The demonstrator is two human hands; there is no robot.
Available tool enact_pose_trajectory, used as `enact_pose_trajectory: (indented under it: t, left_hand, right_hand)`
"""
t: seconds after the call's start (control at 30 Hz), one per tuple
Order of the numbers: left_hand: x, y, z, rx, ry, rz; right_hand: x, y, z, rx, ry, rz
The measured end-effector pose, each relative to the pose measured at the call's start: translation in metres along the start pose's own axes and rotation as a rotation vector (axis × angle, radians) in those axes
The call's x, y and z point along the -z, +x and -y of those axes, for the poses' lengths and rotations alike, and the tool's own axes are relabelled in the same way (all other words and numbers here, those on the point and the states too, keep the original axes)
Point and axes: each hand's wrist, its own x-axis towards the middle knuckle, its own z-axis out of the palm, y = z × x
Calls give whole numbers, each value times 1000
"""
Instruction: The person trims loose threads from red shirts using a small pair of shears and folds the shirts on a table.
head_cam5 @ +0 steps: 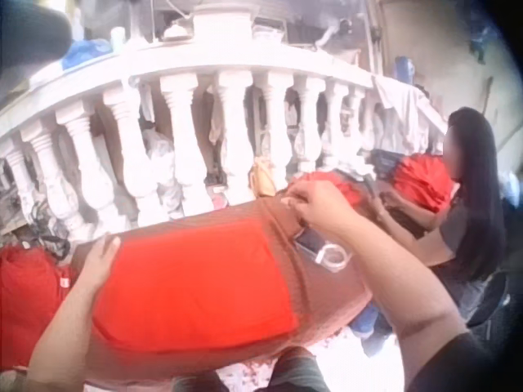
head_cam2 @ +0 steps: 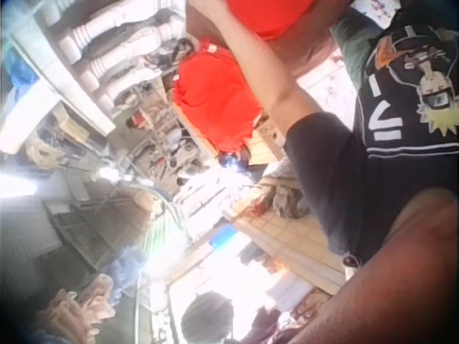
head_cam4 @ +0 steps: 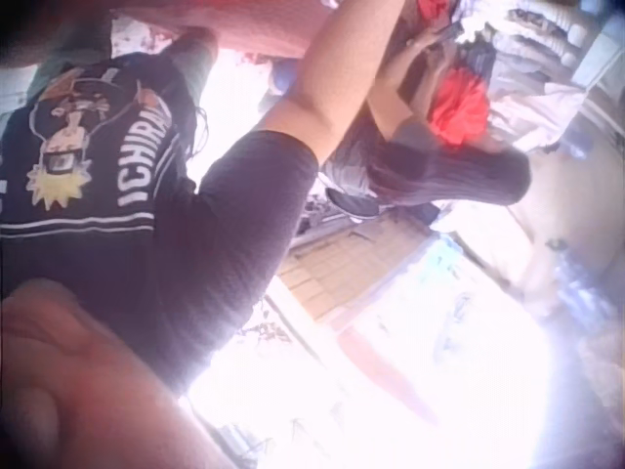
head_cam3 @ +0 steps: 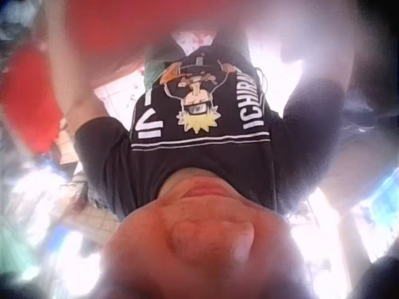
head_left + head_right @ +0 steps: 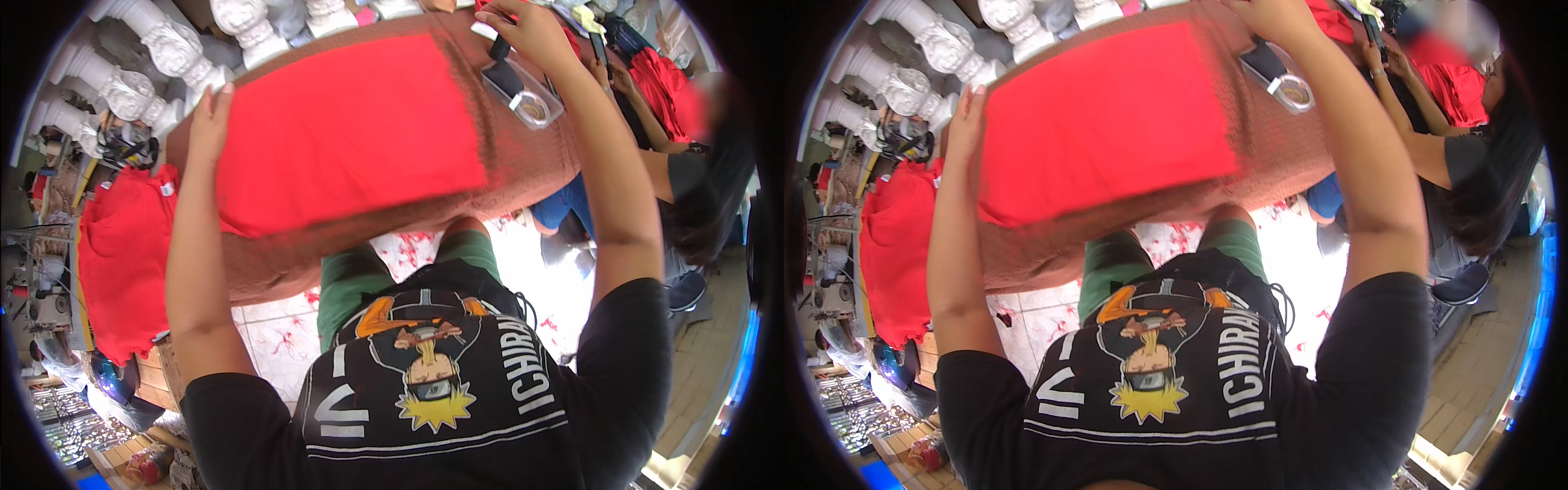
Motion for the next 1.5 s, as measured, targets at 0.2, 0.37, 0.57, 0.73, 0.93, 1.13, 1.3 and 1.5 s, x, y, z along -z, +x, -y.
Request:
enact_pose_trajectory:
  t: [0.2, 0.37, 0.57, 0.73, 0.93, 1.13, 1.3, 1.5]
  left_hand:
    - [-98, -137, -121, -76, -143, 271]
    - [-151, -182, -172, -419, 38, 431]
    - [-176, -188, -174, -397, 101, 431]
    - [-178, -184, -171, -266, -26, 450]
    - [-170, -174, -176, -96, -125, 490]
    - [-144, -164, -187, 25, -268, 393]
    - [-135, -161, -189, 47, -392, 433]
    - [-121, -160, -197, -121, -173, 339]
  right_hand:
    - [-20, -117, -24, -409, 414, 191]
    - [-34, -155, -30, -520, 480, 231]
    - [-44, -163, 4, -411, 419, 449]
    - [-79, -174, 25, -200, 454, 266]
    - [-100, -172, 35, -206, 383, 86]
    - [-72, -160, 34, -603, 1172, 131]
    - [-53, -159, 42, -667, 1387, 265]
    - [-51, -147, 64, -280, 761, -3]
